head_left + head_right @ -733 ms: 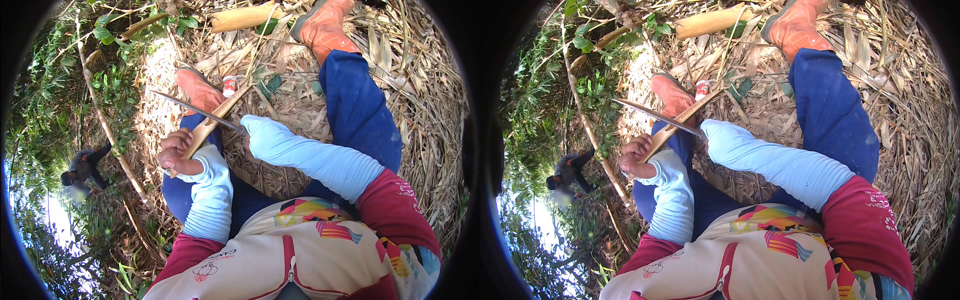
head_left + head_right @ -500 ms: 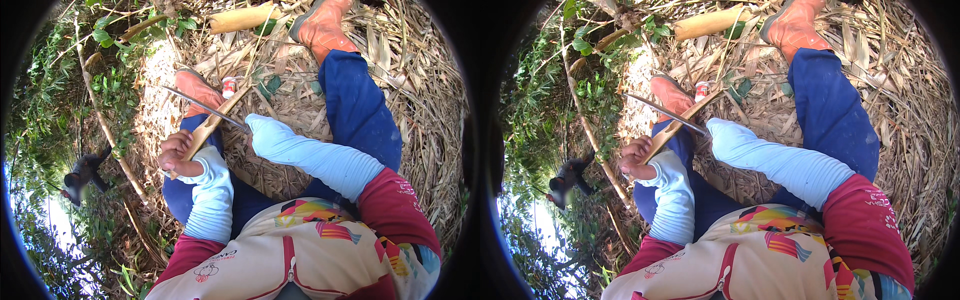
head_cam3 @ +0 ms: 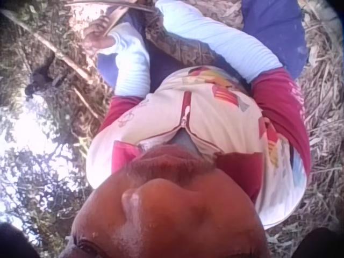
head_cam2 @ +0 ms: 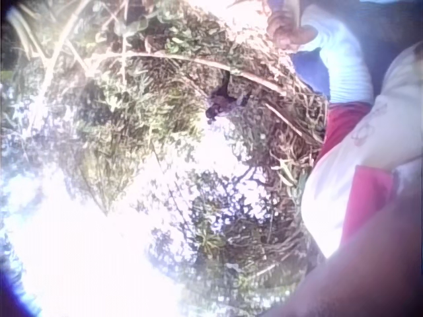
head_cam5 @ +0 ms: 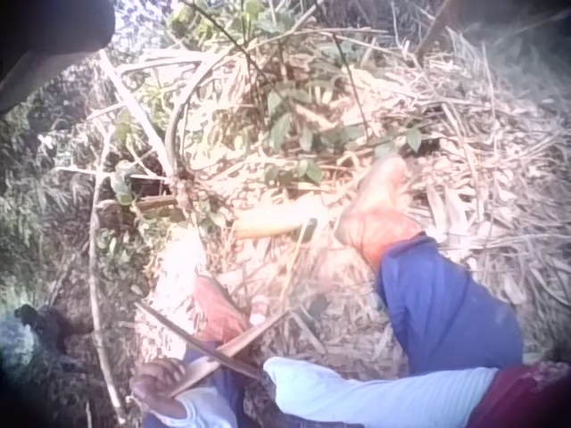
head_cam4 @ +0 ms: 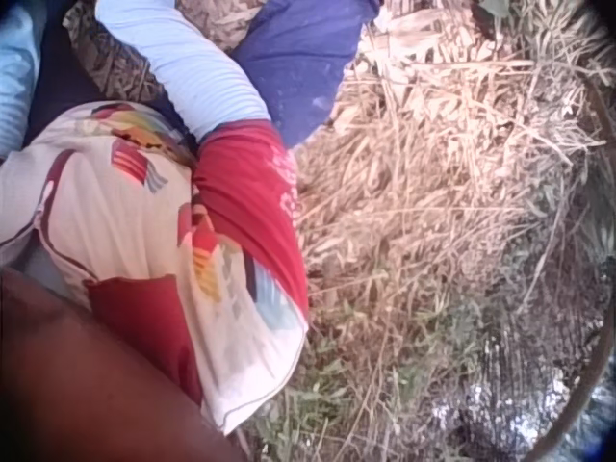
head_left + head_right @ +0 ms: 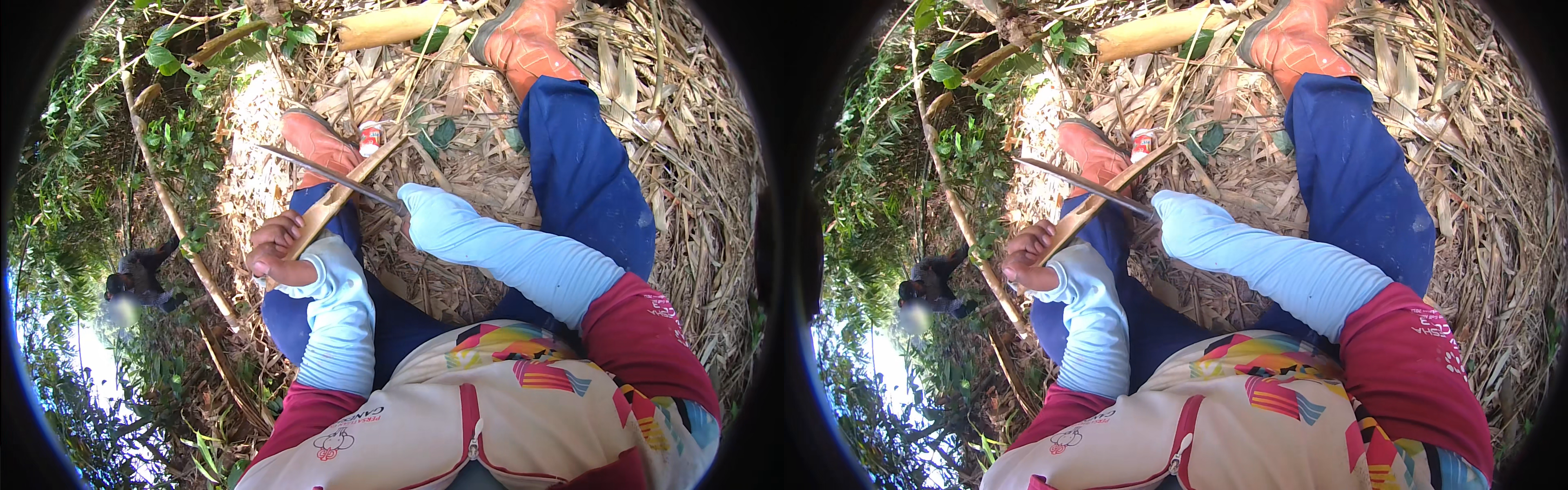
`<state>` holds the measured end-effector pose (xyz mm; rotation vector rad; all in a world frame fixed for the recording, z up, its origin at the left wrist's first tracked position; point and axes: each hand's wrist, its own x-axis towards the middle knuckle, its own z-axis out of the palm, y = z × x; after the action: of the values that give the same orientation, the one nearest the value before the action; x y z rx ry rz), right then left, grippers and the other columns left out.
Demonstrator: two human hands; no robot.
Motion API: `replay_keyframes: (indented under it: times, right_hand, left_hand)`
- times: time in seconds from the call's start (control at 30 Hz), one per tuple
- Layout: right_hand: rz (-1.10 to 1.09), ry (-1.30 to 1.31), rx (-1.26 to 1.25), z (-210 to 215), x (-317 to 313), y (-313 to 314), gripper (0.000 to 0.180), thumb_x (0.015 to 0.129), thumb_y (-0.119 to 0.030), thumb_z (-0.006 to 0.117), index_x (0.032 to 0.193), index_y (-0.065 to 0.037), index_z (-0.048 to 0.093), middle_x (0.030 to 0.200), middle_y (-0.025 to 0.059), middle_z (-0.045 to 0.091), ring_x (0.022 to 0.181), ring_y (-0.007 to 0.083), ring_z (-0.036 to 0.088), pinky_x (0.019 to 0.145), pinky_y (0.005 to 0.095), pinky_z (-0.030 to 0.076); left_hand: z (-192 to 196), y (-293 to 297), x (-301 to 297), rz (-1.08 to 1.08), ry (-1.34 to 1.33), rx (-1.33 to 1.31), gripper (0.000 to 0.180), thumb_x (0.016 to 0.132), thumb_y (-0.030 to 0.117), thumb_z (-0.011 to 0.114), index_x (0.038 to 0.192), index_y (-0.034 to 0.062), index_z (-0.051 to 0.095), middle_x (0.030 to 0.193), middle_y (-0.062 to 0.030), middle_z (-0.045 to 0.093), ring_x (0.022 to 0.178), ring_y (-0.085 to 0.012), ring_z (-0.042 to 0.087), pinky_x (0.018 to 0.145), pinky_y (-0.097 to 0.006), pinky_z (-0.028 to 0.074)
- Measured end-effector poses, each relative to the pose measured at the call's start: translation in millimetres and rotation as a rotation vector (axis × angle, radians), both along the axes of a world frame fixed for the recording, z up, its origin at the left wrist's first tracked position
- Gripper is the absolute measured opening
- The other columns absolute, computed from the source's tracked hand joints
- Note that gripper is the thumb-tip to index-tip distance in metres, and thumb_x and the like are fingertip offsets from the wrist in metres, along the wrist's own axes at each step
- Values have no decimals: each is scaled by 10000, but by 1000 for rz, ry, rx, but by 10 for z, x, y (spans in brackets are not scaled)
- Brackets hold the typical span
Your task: The person sits on the ground in a bamboo grove and uses a machete to split a long bamboo pole into thin strips. They hold the pole between their legs and repeatedly strike it with the machete to separate the material.
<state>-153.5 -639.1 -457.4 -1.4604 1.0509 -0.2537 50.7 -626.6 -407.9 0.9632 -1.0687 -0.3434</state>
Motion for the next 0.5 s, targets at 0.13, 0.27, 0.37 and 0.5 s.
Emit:
replay_keyframes:
  times: [0.13, 0.27, 0.37, 0.5]
  right_hand:
    - [10, 55, -1, 2, 7, -12, 204, 803, -93, 630, 983, -41, 551, 870, 237, 626, 865, 440, 627, 733, 482, 484]
    - [42, -49, -31, 45, 34, 42, 204, 827, -126, 624, 1008, -51, 567, 842, 220, 621, 856, 433, 630, 733, 483, 480]
    - [46, 136, 79, -334, -65, -130, 186, 840, -124, 607, 1009, -53, 572, 838, 229, 625, 842, 416, 639, 736, 477, 480]
    - [71, 134, 52, -191, -88, -137, 199, 828, -112, 604, 1010, -44, 564, 851, 237, 628, 839, 429, 631, 747, 484, 480]
  left_hand:
    - [-81, 15, 151, -83, -14, -42, 415, 1011, 441, 457, 763, 114, 396, 675, -53, 382, 567, -200, 405, 511, -339, 417]
    - [-35, -5, -32, 34, -49, -49, 410, 1007, 442, 466, 768, 116, 396, 673, -57, 383, 565, -202, 413, 510, -345, 420]
    - [-29, -42, 8, 19, 33, -87, 387, 1006, 425, 471, 776, 123, 395, 672, -56, 382, 562, -199, 413, 523, -349, 428]
    - [22, -41, -25, 128, 81, 37, 534, 977, 527, 461, 676, 97, 362, 643, -48, 367, 563, -199, 405, 549, -354, 414]
